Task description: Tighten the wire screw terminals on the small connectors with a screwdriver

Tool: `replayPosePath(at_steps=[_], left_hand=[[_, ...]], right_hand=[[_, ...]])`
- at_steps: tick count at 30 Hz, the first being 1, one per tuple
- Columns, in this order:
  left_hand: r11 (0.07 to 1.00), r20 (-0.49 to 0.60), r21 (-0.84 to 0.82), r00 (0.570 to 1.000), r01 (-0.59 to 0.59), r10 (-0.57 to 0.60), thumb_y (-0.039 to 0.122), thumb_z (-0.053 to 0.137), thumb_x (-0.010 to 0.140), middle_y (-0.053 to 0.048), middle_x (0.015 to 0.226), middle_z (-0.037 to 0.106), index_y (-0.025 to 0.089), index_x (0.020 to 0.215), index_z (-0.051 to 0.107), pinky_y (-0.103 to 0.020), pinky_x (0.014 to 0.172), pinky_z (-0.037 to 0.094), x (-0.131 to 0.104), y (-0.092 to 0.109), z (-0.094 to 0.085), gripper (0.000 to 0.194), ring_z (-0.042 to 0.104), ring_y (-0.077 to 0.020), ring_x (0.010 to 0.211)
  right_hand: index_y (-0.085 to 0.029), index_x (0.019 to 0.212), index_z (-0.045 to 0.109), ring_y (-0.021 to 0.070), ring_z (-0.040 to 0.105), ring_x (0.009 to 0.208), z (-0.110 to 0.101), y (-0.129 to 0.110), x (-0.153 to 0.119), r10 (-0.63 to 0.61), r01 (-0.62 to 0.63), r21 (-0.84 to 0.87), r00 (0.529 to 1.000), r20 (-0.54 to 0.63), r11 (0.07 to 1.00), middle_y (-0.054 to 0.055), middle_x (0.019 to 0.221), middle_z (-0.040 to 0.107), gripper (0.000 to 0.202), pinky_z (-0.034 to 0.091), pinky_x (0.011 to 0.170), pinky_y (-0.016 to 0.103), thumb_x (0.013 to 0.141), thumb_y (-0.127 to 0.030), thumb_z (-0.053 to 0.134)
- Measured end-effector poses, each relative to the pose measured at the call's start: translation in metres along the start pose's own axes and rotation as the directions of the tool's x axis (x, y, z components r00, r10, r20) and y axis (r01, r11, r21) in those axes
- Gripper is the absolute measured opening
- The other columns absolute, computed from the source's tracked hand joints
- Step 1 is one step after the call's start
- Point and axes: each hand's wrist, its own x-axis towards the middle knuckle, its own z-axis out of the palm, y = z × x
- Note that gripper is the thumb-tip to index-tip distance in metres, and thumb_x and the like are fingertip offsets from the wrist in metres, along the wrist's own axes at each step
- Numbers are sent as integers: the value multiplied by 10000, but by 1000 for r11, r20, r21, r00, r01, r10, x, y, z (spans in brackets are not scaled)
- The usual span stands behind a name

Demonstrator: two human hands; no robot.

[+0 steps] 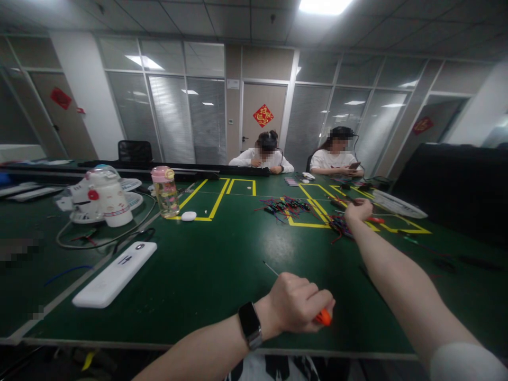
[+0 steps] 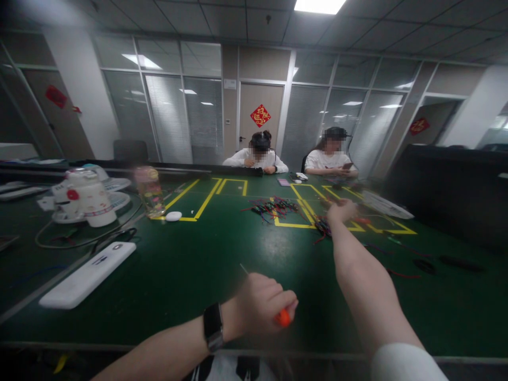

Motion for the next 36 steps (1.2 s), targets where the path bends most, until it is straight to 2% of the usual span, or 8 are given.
replayPosePath(at_steps=[5, 10, 15, 21, 28, 33, 35, 36], left_hand=[[1000, 63, 18, 998, -10, 9, 235, 555, 813, 47, 498, 515, 177, 708, 565, -245, 398, 268, -2, 0, 3, 120, 476, -82, 431], [1000, 21, 15, 1000, 7, -8, 228, 538, 810, 43, 492, 502, 179, 690, 572, -255, 396, 268, -1, 1, 2, 134, 461, -84, 430], [999, -76, 37, 997, 24, -21, 244, 566, 797, 41, 472, 487, 187, 572, 506, -271, 398, 250, 0, 0, 2, 240, 436, -94, 417], [996, -80, 68, 996, 51, -45, 230, 560, 797, 40, 470, 484, 191, 539, 469, -270, 409, 249, 0, -2, 3, 277, 431, -95, 415], [995, -97, 76, 994, 63, -55, 228, 562, 799, 35, 477, 487, 191, 539, 468, -279, 419, 253, 1, -4, -1, 278, 450, -102, 426], [993, -120, 113, 992, 44, -31, 215, 548, 816, 29, 480, 479, 187, 543, 478, -277, 427, 260, 1, -5, -1, 283, 454, -100, 436], [992, -172, 104, 984, 69, -50, 209, 545, 806, 19, 503, 491, 185, 554, 481, -268, 452, 301, 2, -7, -1, 262, 478, -107, 468], [992, -202, 91, 977, 87, -67, 216, 539, 804, 11, 527, 507, 181, 574, 493, -263, 476, 330, 2, -9, -2, 237, 498, -114, 497]], right_hand=[[-110, 1078, 541, 279, 517, 1045, -7, -10, -9, -145, 151, -68, 986, 85, 986, 156, 1091, 581, 282, 401, 920, 375, 817, -150, 440], [-108, 1112, 521, 279, 526, 1052, -6, -29, -23, -343, 409, -178, 886, 313, 895, 176, 1116, 568, 268, 406, 871, 347, 882, -156, 392], [-104, 1176, 468, 286, 570, 1031, 0, -60, -50, -334, 445, -170, 829, 448, 879, 189, 1120, 569, 282, 427, 812, 340, 930, -208, 379], [-151, 1123, 492, 257, 612, 967, 16, -95, -104, -430, 554, -38, 685, 588, 832, 154, 1087, 630, 214, 427, 778, 307, 948, -240, 407], [-199, 957, 593, 193, 618, 879, 12, -135, -183, -621, 662, 241, 427, 657, 709, 52, 929, 678, 124, 421, 730, 247, 857, -272, 581], [-175, 768, 641, 176, 590, 775, -18, -152, -232, -776, 558, 574, 229, 588, 600, 44, 822, 637, 60, 435, 696, 259, 761, -234, 649], [-188, 727, 658, 183, 581, 747, -30, -146, -250, -780, 420, 667, 204, 592, 616, 30, 761, 610, 41, 448, 705, 285, 712, -219, 679], [-199, 703, 661, 198, 580, 753, -36, -140, -259, -772, 287, 717, 239, 589, 635, 25, 729, 595, 62, 457, 717, 301, 676, -228, 709]])
